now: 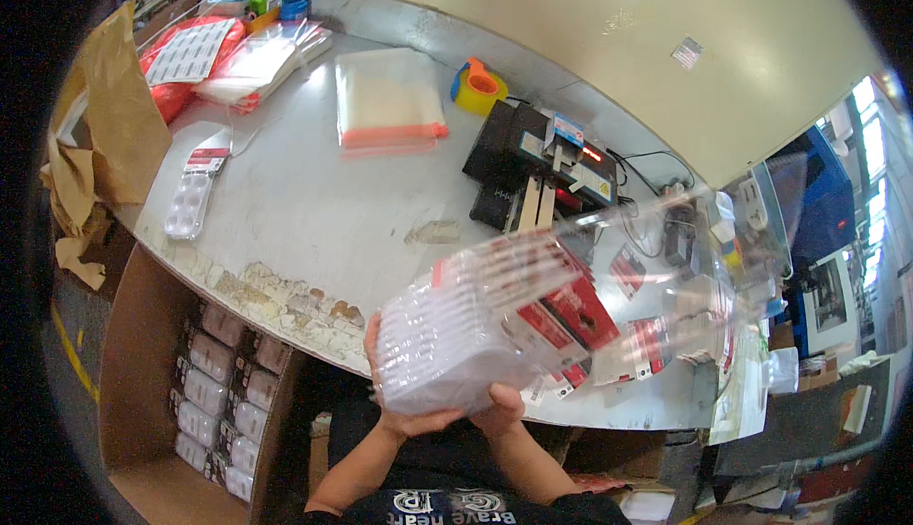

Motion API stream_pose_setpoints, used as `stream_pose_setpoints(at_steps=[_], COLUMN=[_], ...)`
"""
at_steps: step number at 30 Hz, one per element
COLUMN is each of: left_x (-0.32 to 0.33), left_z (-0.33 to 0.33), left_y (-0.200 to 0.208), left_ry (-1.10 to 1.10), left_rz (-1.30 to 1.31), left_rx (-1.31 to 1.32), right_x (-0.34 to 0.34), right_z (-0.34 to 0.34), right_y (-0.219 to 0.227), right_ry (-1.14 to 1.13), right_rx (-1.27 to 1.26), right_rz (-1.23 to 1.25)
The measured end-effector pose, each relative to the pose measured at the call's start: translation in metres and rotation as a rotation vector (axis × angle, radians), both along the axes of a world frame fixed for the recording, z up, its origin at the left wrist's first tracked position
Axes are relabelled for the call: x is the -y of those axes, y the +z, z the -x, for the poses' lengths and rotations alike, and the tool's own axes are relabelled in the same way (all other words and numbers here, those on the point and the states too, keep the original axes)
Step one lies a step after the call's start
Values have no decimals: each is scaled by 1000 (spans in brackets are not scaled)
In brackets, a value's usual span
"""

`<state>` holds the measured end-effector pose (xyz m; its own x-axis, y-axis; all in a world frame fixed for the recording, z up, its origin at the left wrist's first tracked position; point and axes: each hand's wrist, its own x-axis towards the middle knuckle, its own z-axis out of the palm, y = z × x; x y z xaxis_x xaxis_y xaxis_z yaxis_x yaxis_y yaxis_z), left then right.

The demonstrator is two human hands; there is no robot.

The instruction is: The person packs plastic mixing palettes into clear plastic bags, inserts product labels, and seals them using a heat-sealing machine. They then stack the finished packages and place them into a cardboard box.

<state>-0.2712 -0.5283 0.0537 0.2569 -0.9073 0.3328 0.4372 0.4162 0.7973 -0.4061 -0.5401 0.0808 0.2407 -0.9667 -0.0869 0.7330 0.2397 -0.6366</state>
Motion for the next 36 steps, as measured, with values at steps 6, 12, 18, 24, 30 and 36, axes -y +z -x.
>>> stream_pose_setpoints(at_steps=[6,12,18,24,30,36], left_x=[25,34,28,22,19,7], left_z=[-1,14,29,24,22,24], left_y=[13,20,-4,-8,2,-10], left_ry=[-76,25,-28,44,93,17], left_rz=[-27,59,3,-1,35,-124], left_rx=[-293,-321,-110,-32,-218,-48], right_x=[26,37,35,34,49,11], right_z=[11,2,-17,-21,4,-4], right_y=[14,38,54,48,37,-8], right_ry=[80,-45,-354,-314,-405,-68], right_rx=[-266,-279,-243,-247,-257,-60], right_rz=[185,212,261,272,282,154])
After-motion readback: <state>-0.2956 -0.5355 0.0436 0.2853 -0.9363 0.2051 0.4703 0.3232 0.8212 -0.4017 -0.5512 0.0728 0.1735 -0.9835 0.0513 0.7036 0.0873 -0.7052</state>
